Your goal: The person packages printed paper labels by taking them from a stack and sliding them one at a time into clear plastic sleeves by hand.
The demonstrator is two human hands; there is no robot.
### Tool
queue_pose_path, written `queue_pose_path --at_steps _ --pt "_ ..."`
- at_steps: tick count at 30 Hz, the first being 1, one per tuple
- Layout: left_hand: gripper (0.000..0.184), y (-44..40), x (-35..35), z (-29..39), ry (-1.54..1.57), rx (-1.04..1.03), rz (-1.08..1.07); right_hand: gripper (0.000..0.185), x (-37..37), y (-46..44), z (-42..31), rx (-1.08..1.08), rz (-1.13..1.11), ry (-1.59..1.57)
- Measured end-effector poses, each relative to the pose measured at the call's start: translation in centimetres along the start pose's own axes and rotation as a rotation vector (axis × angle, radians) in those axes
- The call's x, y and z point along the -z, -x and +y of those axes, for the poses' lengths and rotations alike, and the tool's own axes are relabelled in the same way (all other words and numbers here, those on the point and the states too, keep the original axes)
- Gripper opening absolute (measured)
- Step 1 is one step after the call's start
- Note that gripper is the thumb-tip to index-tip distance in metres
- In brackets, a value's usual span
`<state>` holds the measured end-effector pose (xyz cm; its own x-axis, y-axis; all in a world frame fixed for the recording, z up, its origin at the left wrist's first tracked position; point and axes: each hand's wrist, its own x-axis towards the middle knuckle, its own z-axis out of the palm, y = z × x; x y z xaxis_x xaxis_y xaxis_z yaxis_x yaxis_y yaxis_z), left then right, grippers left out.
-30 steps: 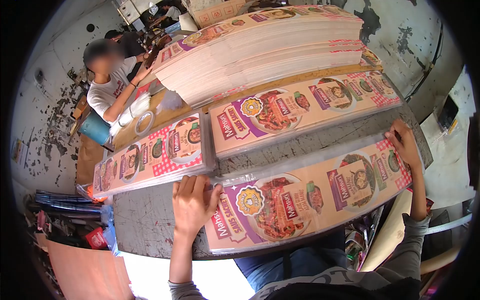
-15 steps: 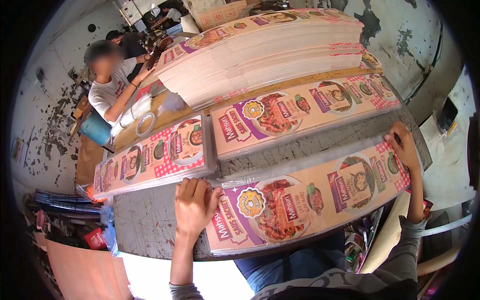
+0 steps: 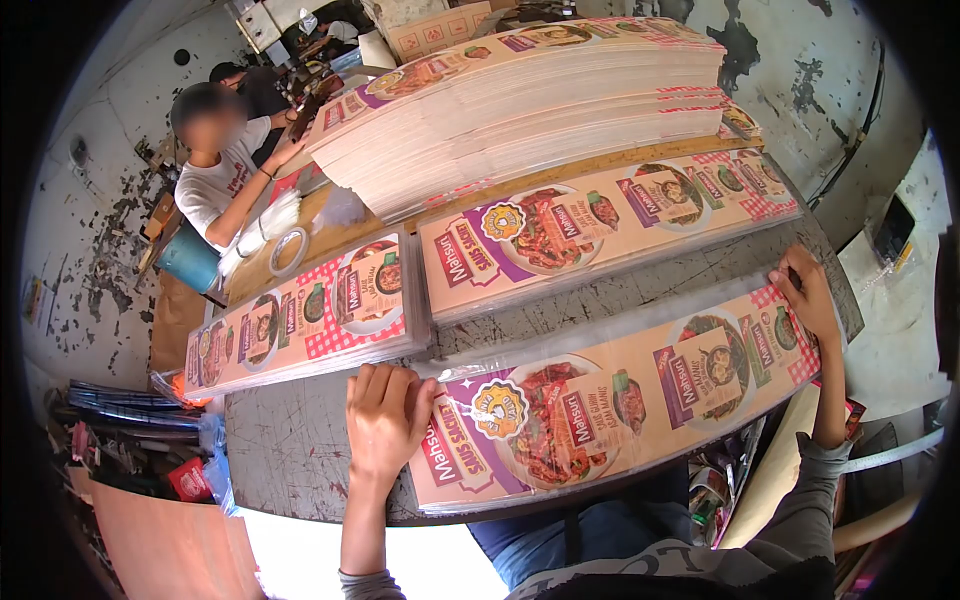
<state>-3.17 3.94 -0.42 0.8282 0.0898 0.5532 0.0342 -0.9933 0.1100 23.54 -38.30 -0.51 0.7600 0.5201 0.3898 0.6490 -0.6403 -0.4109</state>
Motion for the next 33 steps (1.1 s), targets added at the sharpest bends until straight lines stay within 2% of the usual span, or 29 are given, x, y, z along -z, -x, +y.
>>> queue_pose_path --at_steps 33 --pt "0.014 -0.28 0.43 0.32 0.023 0.005 0.017 0.022 0.05 -0.07 -0.14 0.001 0.017 -0.002"
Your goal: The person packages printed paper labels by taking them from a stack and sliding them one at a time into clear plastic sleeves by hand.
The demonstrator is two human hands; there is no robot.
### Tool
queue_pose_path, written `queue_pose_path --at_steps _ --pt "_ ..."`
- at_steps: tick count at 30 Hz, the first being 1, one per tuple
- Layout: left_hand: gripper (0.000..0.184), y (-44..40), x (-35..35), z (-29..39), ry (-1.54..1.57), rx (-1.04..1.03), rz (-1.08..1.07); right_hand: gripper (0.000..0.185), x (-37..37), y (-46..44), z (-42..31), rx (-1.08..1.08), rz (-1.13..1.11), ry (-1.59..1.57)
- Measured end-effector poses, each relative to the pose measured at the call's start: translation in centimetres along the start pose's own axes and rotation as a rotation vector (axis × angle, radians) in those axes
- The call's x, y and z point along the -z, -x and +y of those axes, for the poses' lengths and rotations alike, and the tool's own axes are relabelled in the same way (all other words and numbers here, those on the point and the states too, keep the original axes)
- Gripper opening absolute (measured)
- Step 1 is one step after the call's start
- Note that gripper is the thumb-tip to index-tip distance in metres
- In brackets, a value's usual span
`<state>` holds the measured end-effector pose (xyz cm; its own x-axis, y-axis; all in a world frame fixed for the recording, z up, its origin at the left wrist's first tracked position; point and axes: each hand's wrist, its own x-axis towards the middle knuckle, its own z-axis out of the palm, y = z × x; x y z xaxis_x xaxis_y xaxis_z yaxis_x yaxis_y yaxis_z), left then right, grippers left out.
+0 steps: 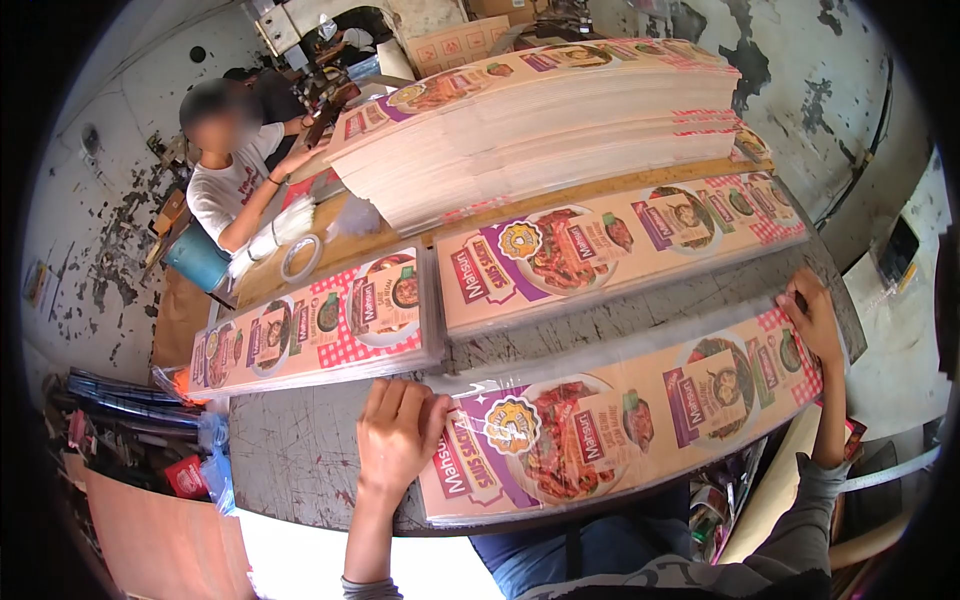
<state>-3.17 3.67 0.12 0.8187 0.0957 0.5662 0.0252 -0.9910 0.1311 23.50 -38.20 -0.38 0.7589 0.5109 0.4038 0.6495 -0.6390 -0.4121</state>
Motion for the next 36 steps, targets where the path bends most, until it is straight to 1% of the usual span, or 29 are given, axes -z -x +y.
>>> queue_pose_path --at_steps 8,10,13,15,17,18,19,20,21,22,23,25,26,27,28,29,30,31,33,34,36 --pt "0.016 0.3 0.2 0.0 0.022 0.050 -0.029 0.021 -0.1 0.0 0.2 0.007 0.007 -0.015" --pt "0.017 0.4 0.3 -0.3 -0.017 -0.001 -0.002 0.021 -0.2 0.1 0.3 0.006 0.010 -0.018" --pt "0.018 0.3 0.6 0.0 -0.091 -0.015 0.008 0.020 -0.2 0.2 0.5 0.001 0.011 -0.019" --pt "0.016 0.4 0.7 -0.2 -0.055 0.004 0.015 0.020 -0.1 0.2 0.6 -0.002 0.009 -0.018" --pt "0.016 0.4 0.9 -0.4 -0.020 0.023 0.023 0.018 0.0 0.4 0.6 -0.052 0.025 -0.054" --pt "0.015 0.4 1.1 -0.4 0.149 0.127 -0.006 0.018 0.0 0.5 1.1 -0.052 0.025 -0.055" --pt "0.015 0.4 1.3 -0.4 0.317 0.232 -0.035 0.018 0.1 0.6 2.0 -0.061 0.086 -0.037" --pt "0.015 0.3 1.5 -0.3 0.316 0.232 -0.037 0.018 0.2 0.7 2.7 -0.071 0.147 -0.020" --pt "0.015 0.2 1.7 -0.2 0.381 0.247 -0.029 0.018 0.4 0.8 3.2 -0.074 0.145 -0.021" --pt "0.016 0.1 1.9 -0.1 0.445 0.263 -0.023 0.018 0.6 0.8 3.5 -0.063 0.187 0.024" --pt "0.016 0.2 2.0 -0.2 0.443 0.264 -0.028 0.020 0.7 0.8 3.7 -0.051 0.227 0.070" --pt "0.016 0.6 2.4 -0.5 0.699 0.415 -0.194 0.020 1.0 0.8 3.7 -0.084 0.247 0.103" --pt "0.016 0.8 2.5 -0.7 0.699 0.418 -0.201 0.021 1.1 0.9 3.7 -0.113 0.272 0.140" --pt "0.015 0.9 2.6 -0.9 0.865 0.524 -0.265 0.022 1.3 0.9 3.4 -0.225 0.261 0.044" --pt "0.013 1.0 2.6 -1.0 1.031 0.628 -0.326 0.022 1.2 1.0 3.9 -0.226 0.260 0.045" --pt "0.013 1.0 2.5 -1.1 1.032 0.627 -0.325 0.022 1.2 1.2 4.9 -0.135 0.291 0.117" --pt "0.012 1.0 2.3 -1.2 1.101 0.584 -0.302 0.022 1.2 1.3 5.5 -0.043 0.324 0.189" --pt "0.011 1.0 2.1 -1.4 1.168 0.538 -0.277 0.022 1.3 1.3 5.5 -0.041 0.327 0.188" --pt "0.011 1.2 1.9 -1.5 1.222 0.569 -0.250 0.022 1.7 1.5 5.6 -0.233 0.204 -0.037" --pt "0.011 1.2 1.9 -1.5 1.280 0.603 -0.226 0.022 1.7 1.4 5.7 -0.233 0.205 -0.038" --pt "0.011 1.0 1.9 -1.4 1.278 0.632 -0.226 0.021 1.7 1.5 6.0 -0.219 0.168 -0.047"
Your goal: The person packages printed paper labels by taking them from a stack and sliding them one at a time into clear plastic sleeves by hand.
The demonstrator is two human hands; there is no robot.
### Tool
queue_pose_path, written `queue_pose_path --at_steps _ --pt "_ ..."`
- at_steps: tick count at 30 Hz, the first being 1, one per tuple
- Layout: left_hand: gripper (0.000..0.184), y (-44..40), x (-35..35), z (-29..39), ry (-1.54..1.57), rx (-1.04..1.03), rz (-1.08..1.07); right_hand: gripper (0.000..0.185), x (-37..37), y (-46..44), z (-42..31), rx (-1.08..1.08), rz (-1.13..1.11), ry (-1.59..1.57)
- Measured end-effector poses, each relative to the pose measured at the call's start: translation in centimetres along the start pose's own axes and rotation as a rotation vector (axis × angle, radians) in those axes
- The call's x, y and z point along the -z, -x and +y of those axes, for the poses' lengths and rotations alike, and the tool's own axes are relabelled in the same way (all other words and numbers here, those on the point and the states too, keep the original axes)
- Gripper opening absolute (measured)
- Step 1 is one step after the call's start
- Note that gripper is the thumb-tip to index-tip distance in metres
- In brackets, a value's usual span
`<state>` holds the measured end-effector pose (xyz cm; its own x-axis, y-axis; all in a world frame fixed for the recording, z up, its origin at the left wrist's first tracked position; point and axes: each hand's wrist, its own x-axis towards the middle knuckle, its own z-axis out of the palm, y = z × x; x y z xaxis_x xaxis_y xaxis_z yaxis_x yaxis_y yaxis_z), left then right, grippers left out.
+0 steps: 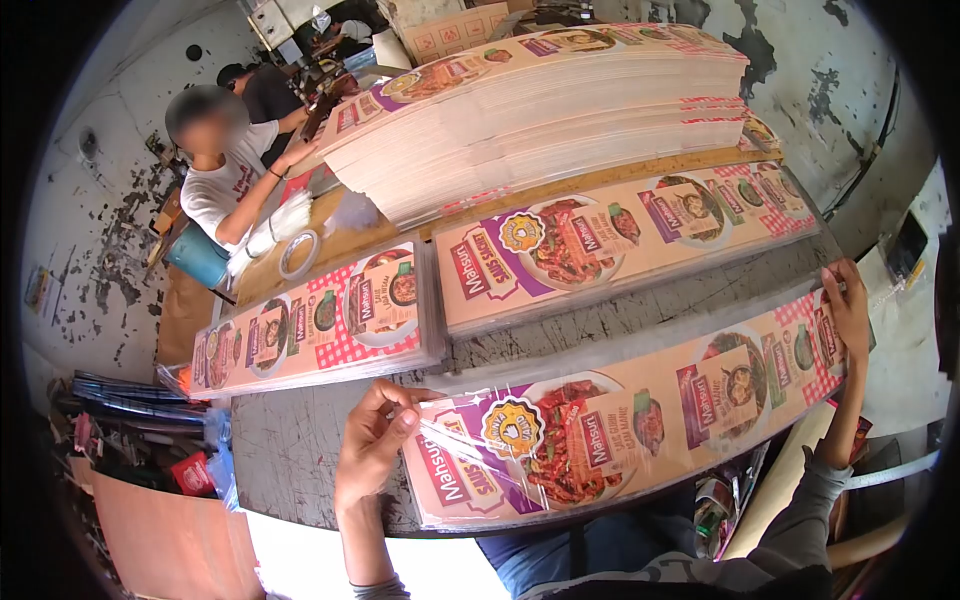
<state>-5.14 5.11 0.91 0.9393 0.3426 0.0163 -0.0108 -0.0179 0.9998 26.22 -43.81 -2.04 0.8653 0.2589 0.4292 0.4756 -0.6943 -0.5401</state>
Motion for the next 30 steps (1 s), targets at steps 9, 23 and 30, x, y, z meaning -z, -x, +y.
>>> queue_pose_path --at_steps 9,23,30 --pt "0.011 -0.1 0.1 0.2 0.061 0.047 0.027 0.023 1.4 0.2 -0.3 -0.194 -0.039 -0.190" --pt "0.010 0.1 0.1 0.1 0.091 0.077 0.052 0.037 1.7 2.5 2.8 -0.371 0.053 -0.463" --pt "0.010 0.2 -0.1 0.2 0.040 0.065 0.042 0.039 1.3 2.7 2.3 -0.353 0.119 -0.383"
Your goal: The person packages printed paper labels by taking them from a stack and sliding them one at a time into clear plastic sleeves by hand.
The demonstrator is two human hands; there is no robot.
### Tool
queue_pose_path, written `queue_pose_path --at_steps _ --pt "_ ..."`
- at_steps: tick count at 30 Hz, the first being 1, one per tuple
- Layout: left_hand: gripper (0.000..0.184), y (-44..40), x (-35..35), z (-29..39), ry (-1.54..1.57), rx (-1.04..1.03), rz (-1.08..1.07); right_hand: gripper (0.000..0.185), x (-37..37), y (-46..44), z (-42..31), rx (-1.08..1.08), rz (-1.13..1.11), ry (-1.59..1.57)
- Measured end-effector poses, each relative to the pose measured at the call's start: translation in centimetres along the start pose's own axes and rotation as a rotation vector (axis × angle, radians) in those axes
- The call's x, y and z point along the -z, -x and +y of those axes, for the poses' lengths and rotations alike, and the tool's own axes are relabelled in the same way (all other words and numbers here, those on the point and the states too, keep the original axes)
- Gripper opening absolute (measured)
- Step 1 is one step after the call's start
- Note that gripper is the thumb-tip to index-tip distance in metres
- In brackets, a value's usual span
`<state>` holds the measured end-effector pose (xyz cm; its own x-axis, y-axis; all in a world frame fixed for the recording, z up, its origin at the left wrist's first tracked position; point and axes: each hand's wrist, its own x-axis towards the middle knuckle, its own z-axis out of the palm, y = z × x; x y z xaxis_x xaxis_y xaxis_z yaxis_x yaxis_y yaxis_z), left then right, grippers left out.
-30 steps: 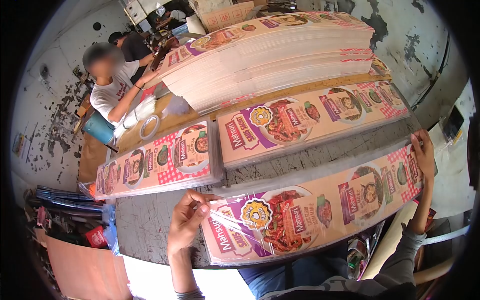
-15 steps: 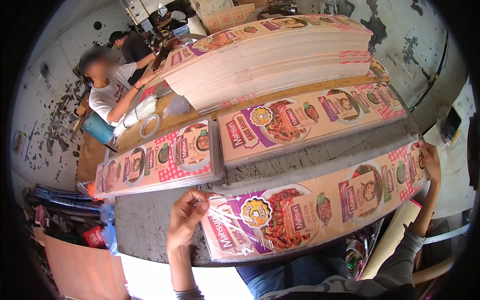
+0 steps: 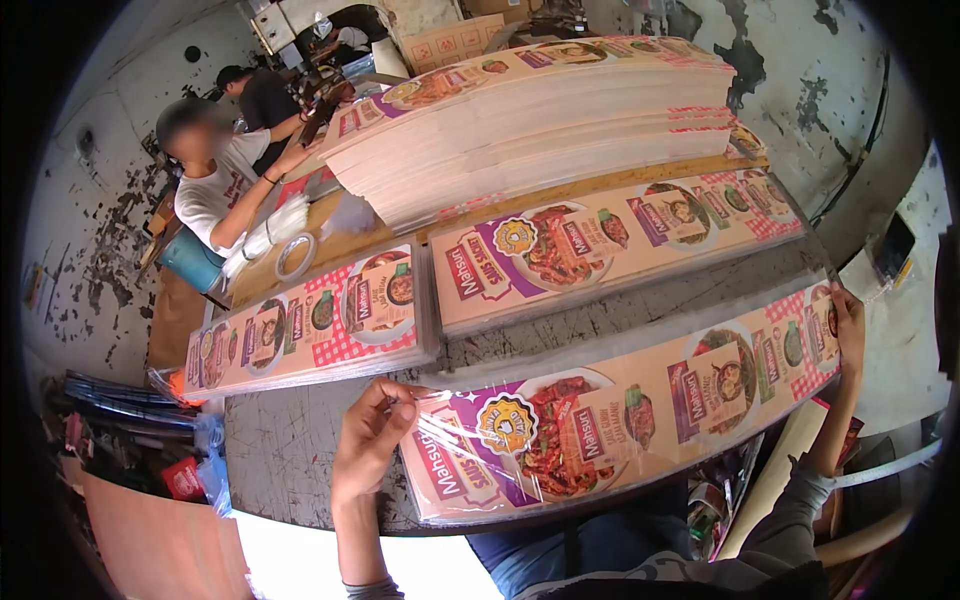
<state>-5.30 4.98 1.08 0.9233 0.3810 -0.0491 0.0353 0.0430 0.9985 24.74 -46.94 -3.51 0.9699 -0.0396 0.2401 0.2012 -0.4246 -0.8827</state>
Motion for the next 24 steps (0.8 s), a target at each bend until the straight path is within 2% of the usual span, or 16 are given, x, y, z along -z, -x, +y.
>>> queue_pose_path --at_steps 10,13,15,22,24 --pt "0.015 -0.1 -0.1 -0.2 -0.045 -0.015 -0.008 0.040 1.0 -0.8 1.5 0.078 0.005 0.143" --pt "0.014 0.0 -0.1 -0.2 -0.048 -0.010 -0.009 0.046 1.0 -0.3 0.9 0.021 -0.031 0.180" --pt "0.014 -0.2 -0.1 -0.3 -0.054 -0.005 -0.015 0.045 1.2 -0.5 1.4 0.073 -0.026 0.199" --pt "0.011 -0.2 -0.2 -0.4 -0.015 -0.009 -0.017 0.044 0.9 -0.1 0.8 0.054 -0.033 0.205" --pt "0.010 -0.2 -0.1 -0.4 -0.014 -0.007 -0.020 0.039 0.4 0.0 0.8 0.074 0.030 0.163"
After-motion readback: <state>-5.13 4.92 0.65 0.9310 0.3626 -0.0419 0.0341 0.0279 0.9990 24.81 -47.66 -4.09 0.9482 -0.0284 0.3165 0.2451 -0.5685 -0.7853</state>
